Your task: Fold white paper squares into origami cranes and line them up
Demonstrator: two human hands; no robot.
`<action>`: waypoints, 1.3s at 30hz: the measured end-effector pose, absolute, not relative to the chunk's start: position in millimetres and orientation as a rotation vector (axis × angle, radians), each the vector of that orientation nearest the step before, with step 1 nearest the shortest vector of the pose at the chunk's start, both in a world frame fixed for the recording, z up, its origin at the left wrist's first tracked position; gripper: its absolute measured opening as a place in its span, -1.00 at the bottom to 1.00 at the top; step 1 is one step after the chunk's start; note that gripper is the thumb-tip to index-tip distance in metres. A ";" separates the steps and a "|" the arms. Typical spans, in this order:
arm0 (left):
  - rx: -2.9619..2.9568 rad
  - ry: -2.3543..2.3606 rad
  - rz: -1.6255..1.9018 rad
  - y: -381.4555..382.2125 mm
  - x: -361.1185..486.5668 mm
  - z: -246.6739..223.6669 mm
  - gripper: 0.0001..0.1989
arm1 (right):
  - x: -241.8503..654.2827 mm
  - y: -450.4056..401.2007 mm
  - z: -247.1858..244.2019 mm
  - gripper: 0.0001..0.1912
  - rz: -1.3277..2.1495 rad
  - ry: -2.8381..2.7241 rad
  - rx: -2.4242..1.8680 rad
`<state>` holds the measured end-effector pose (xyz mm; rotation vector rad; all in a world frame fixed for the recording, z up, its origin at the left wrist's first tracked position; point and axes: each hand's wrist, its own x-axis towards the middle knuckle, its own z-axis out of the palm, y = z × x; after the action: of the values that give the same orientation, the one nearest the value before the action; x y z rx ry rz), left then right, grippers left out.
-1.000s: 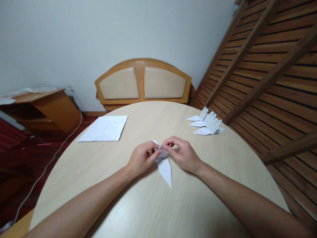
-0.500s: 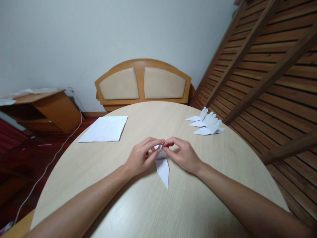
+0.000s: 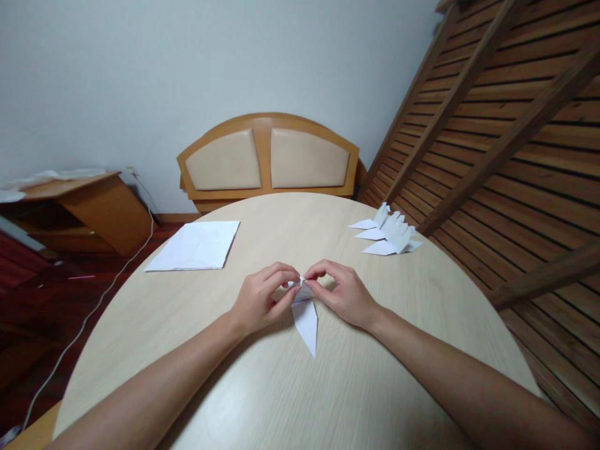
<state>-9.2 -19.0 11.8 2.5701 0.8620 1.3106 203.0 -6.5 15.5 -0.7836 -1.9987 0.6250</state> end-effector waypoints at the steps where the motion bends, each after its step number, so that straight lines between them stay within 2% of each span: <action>1: 2.561 0.878 1.305 -19.4 -9.2 11.5 -0.90 | 203.1 -6.6 15.6 -0.95 0.629 -2.001 -0.785; 6: 2.449 0.914 1.327 -21.4 -8.0 8.8 -0.94 | 202.8 -6.6 15.0 -0.97 0.634 -1.999 -0.797; 11: 2.335 0.918 1.362 -21.7 -7.2 5.7 -0.95 | 201.6 -6.8 12.7 -0.88 0.655 -1.977 -0.802; 18: 2.186 0.992 1.444 -21.0 -3.8 4.1 -0.89 | 200.8 -7.5 16.1 -0.93 0.687 -1.971 -0.816; 23: 2.156 1.016 1.397 -20.9 -4.3 5.0 -0.95 | 201.0 -6.8 17.3 -0.91 0.677 -1.980 -0.836; 31: 2.195 0.970 1.360 -18.8 -6.9 2.7 -0.93 | 207.8 -5.3 18.9 -0.96 0.630 -2.083 -0.781; 39: 2.269 0.919 1.329 -18.4 -12.3 3.6 -0.93 | 226.9 3.3 18.8 -0.61 0.634 -2.445 -0.864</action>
<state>-12.3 -18.4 3.6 2.2689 0.9188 1.3294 226.9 3.3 18.8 -0.8639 -2.4447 0.6341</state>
